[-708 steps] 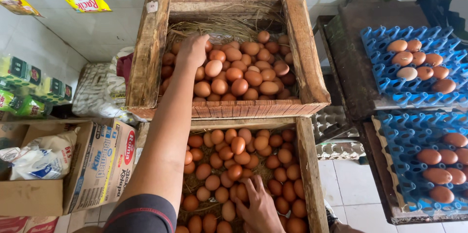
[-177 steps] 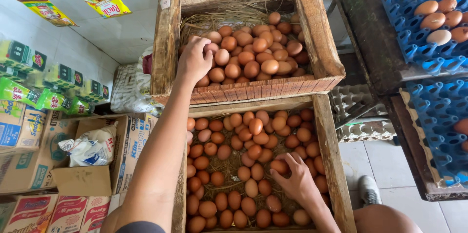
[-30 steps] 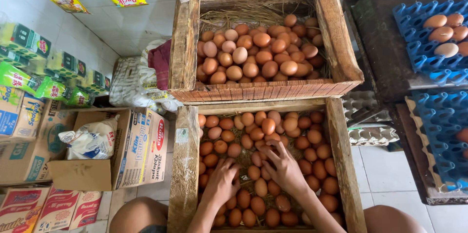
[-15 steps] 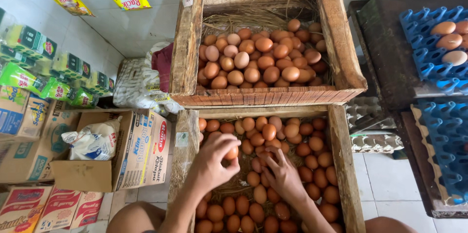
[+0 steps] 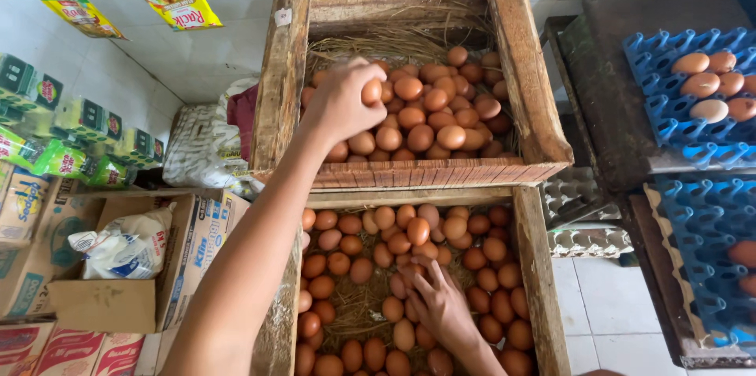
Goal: The person sorts brown eggs by hand from a lower wooden crate into an upper wooden crate. The person repeatedly picks up eggs from the lower crate and places them into the upper crate, arranging them among straw.
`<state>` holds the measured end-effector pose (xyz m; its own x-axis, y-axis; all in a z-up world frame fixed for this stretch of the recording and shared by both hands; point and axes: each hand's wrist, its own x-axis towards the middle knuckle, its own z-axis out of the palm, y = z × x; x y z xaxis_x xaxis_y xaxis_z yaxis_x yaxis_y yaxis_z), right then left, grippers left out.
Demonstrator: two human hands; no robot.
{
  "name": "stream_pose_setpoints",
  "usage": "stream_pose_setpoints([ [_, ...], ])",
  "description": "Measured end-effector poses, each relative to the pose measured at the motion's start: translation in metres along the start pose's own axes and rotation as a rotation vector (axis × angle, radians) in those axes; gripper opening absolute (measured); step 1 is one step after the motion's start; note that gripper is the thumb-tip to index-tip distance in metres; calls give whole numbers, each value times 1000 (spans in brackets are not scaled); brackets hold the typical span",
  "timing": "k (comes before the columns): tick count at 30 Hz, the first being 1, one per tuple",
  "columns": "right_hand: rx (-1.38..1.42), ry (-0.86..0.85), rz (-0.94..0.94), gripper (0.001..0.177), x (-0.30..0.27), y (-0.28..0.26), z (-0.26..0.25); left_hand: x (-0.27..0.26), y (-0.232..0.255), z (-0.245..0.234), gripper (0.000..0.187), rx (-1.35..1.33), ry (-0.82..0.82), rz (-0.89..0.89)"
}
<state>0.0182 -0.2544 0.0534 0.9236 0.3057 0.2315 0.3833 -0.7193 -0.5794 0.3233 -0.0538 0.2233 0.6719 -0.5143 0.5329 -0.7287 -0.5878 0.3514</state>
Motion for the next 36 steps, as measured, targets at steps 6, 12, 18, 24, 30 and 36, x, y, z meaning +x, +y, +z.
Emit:
stream_pose_setpoints([
  [6,11,-4,13,36,2,1,1,70,-72,70,26,30,-119,-260],
  [12,-11,48,-28,32,-1,12,13,116,-130,154,30,-22,-170,-368],
  [18,-52,-40,75,37,-8,20,25,130,-126,166,35,106,-387,-577],
  [24,-111,21,13,40,-20,40,49,123,-165,216,29,300,-404,-622],
  [30,-91,-83,37,67,-17,34,36,125,-149,198,32,263,-573,-825],
  [36,-22,-25,31,44,-10,26,28,117,-122,165,25,203,-583,-785],
])
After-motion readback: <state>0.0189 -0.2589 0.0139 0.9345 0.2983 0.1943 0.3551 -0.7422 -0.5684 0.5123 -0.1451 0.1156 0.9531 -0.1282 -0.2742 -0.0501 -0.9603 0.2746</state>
